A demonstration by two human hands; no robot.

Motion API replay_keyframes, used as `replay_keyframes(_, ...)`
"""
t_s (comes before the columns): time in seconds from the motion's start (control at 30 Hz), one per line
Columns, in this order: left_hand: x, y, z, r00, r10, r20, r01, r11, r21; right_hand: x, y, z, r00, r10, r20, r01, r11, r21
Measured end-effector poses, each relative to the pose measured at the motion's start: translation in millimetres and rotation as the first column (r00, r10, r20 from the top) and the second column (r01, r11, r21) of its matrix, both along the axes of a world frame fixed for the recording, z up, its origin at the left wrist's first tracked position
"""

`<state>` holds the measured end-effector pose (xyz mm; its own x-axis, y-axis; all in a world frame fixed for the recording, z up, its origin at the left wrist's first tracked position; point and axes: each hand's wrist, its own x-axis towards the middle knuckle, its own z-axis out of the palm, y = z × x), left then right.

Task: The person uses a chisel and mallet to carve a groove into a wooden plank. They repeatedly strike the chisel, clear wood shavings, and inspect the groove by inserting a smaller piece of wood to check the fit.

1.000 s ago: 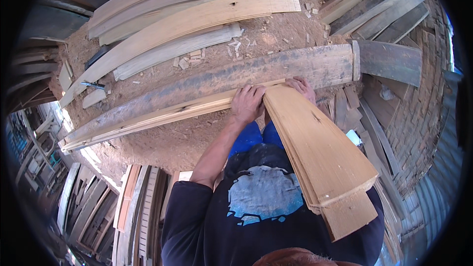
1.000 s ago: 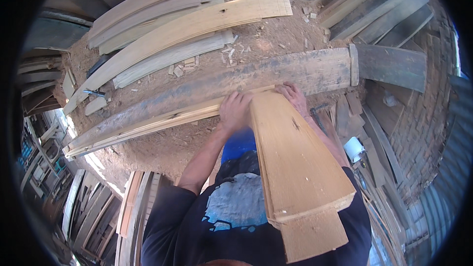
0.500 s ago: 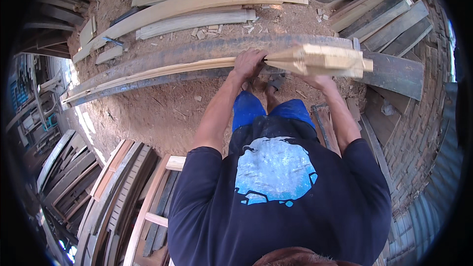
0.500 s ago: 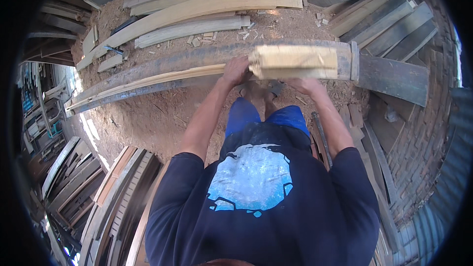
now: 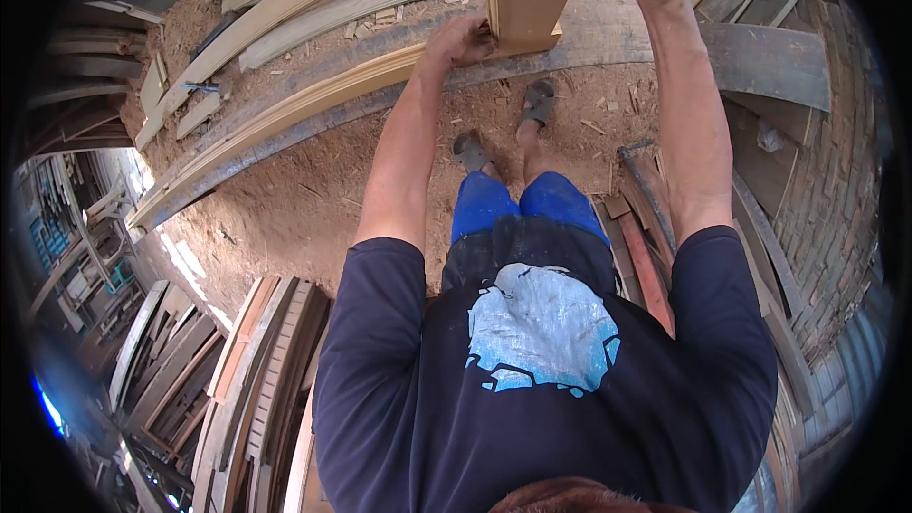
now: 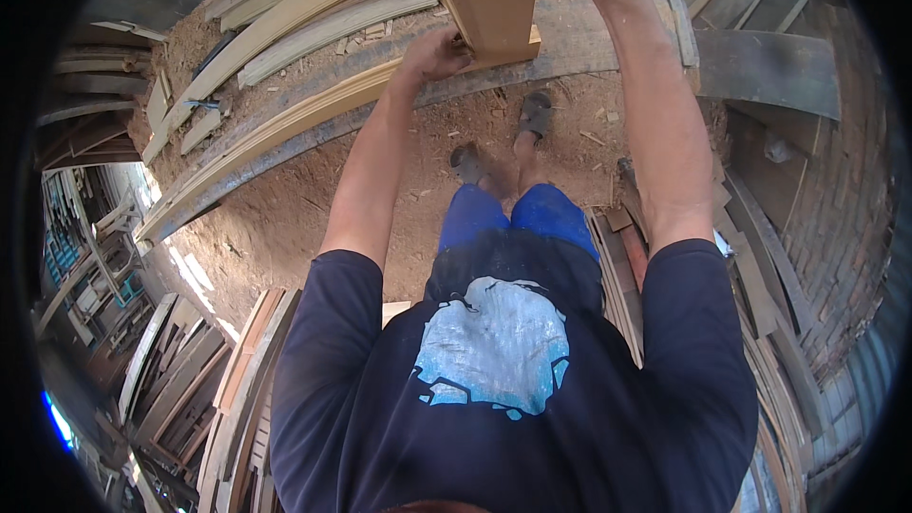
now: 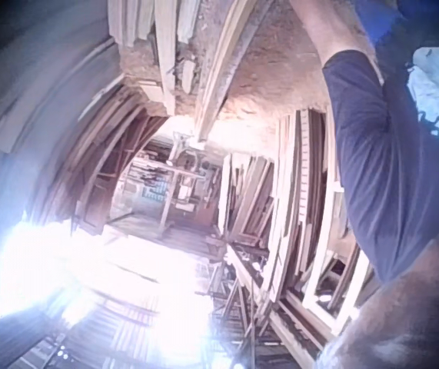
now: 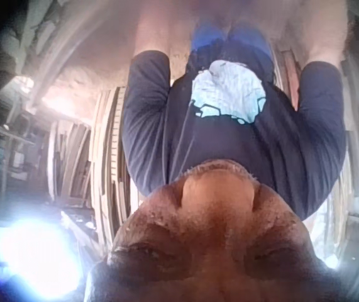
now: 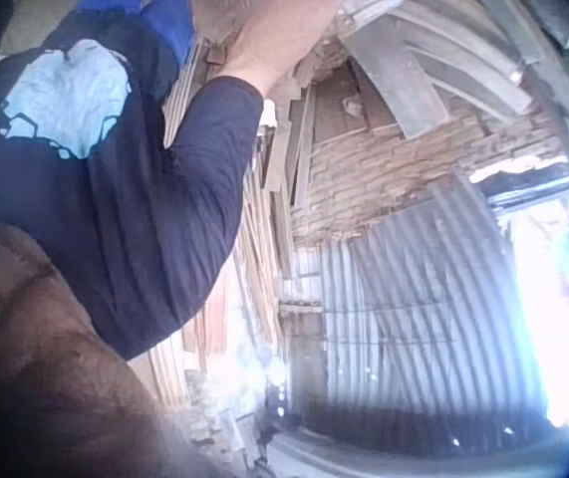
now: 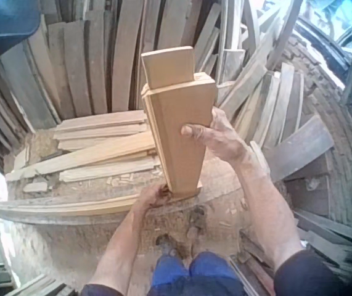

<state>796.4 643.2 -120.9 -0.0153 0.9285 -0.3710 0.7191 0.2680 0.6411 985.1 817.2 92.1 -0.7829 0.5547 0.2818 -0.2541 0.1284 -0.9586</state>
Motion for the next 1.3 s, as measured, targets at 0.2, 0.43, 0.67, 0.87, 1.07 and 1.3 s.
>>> replay_keyframes(0.2, -5.3, -5.6, -36.8, 1.0, 0.013, 0.02, -0.015, 0.995, 0.099, -7.0, 0.1, -11.7, 0.989, 0.041, -0.144, -0.038, 0.999, 0.024)
replay_keyframes(0.43, 9.7, -1.6, -13.5, 0.993, 0.044, -0.113, -0.038, 0.998, 0.053, -6.9, -5.8, -10.2, 0.983, -0.019, -0.181, 0.023, 1.0, 0.018)
replay_keyframes(0.67, 14.1, -6.9, -5.5, 0.985, 0.065, -0.159, -0.041, 0.988, 0.149, -4.0, -4.7, -7.6, 0.993, 0.002, -0.118, -0.001, 1.0, 0.012)
replay_keyframes(0.87, 7.6, -7.5, -9.7, 0.991, 0.001, -0.131, 0.019, 0.989, 0.145, -4.6, -1.6, -23.0, 0.979, 0.002, -0.203, -0.005, 1.0, -0.014)
replay_keyframes(1.07, -7.1, -7.3, -32.9, 0.995, -0.076, -0.063, 0.088, 0.973, 0.216, -3.6, -2.7, -12.7, 0.989, 0.034, -0.144, -0.037, 0.999, -0.019)
replay_keyframes(1.3, -1.1, -8.0, -21.1, 0.996, -0.042, -0.074, 0.055, 0.98, 0.189, 0.8, -7.0, -19.6, 0.986, 0.009, -0.167, -0.032, 0.99, -0.134)
